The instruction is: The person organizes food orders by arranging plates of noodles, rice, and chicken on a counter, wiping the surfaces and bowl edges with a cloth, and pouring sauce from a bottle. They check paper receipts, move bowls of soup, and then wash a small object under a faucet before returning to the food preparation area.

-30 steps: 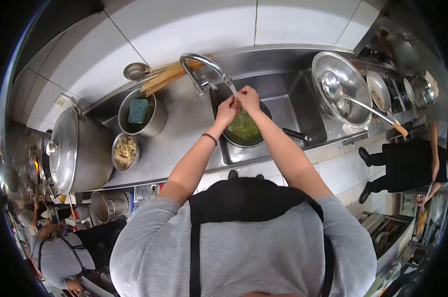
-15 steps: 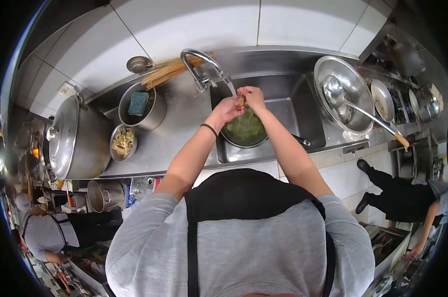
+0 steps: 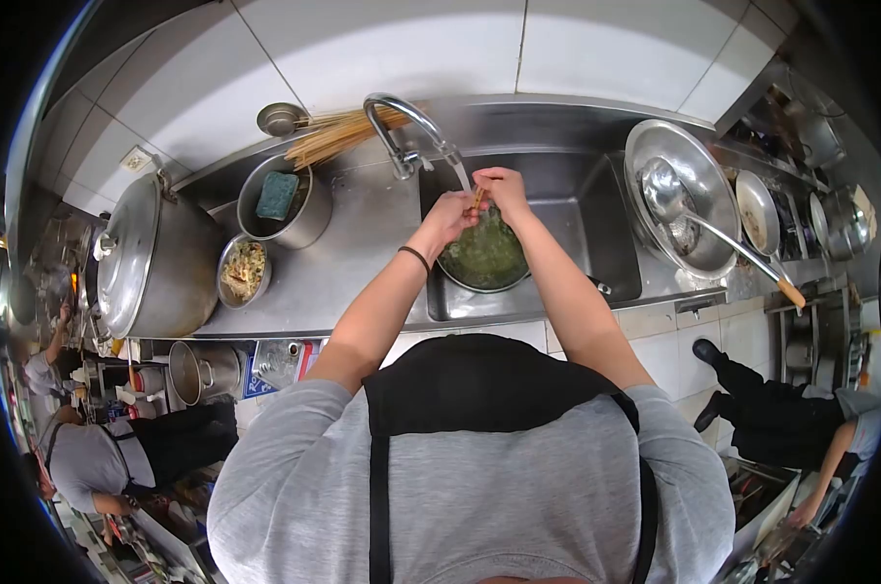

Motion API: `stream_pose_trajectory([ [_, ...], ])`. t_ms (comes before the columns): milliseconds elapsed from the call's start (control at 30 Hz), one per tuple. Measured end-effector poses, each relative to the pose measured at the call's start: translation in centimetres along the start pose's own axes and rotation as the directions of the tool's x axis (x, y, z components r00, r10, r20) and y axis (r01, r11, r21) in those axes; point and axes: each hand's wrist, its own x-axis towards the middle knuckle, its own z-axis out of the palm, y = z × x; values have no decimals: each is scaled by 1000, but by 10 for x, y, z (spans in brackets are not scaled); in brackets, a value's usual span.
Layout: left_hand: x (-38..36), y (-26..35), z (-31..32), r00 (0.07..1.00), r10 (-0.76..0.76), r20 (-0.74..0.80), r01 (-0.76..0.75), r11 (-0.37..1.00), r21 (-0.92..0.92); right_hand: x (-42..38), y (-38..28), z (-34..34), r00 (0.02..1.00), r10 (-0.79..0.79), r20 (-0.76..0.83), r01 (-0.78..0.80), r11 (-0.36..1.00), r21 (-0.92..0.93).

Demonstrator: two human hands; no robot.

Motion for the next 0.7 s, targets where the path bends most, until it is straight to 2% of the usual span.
stream_pose_trajectory([
  [33, -3, -1, 2, 1000, -2, 1, 2, 1000, 0, 0, 1, -1, 997, -28, -70, 21, 995, -100],
  [67, -5, -3, 2, 998, 49, -33, -48, 998, 37, -6, -8, 2, 997, -27, -71, 20, 995, -100],
  [133, -5, -5, -5, 993, 100, -67, -95, 993, 75, -16, -25, 9, 983, -181, -41, 148, 897, -417],
  [167, 0, -6, -16, 996, 82, -41, -81, 996, 25, -10, -12, 9, 983, -179, -40, 147, 897, -418],
  [233, 7, -7, -35, 998, 65, -16, -66, 997, -26, -6, -2, 15, 979, -166, 119, 178, 979, -102],
  [267, 8, -6, -44, 1000, -7, 21, 9, 997, -74, -9, -6, 16, 979, -164, 123, 176, 979, -103],
  [300, 10, -6, -52, 995, -77, 60, 84, 989, -118, -13, -11, 15, 984, -73, 160, 85, 994, -70],
  [333, 10, -5, -58, 995, -78, 57, 84, 989, -120, -17, -15, 16, 980, 17, 199, -9, 999, -40],
  [367, 11, -4, -63, 973, -114, 198, 155, 966, -208, -13, -7, 16, 979, 19, 201, -11, 999, -40],
  [400, 12, -4, -66, 931, -133, 339, 235, 930, -281, -8, -2, 16, 983, -15, 183, 44, 987, -156],
  [433, 6, -3, -58, 932, -132, 339, 234, 930, -282, -3, 6, 15, 984, -52, 169, 97, 958, -270],
  [467, -2, -3, -44, 981, -103, 167, 151, 939, -309, -3, 8, 13, 984, -52, 170, 97, 958, -271],
  [500, -10, -1, -35, 997, -72, -11, 64, 945, -321, -2, 11, 11, 990, -115, 86, 137, 936, -323],
  [533, -8, -2, -38, 997, -73, -12, 65, 944, -322, -3, 11, 11, 983, -182, 4, 170, 910, -378],
  [600, -2, -5, -44, 997, 46, 64, -27, 962, -271, -7, 13, 10, 987, -159, -33, 137, 925, -354],
  [633, -3, -4, -41, 997, 44, 64, -25, 962, -272, -8, 15, 9, 988, -135, -69, 106, 938, -330],
  [700, -3, -2, -35, 995, 80, -50, -88, 980, -176, -8, 19, 9, 990, -132, -43, 111, 937, -331],
])
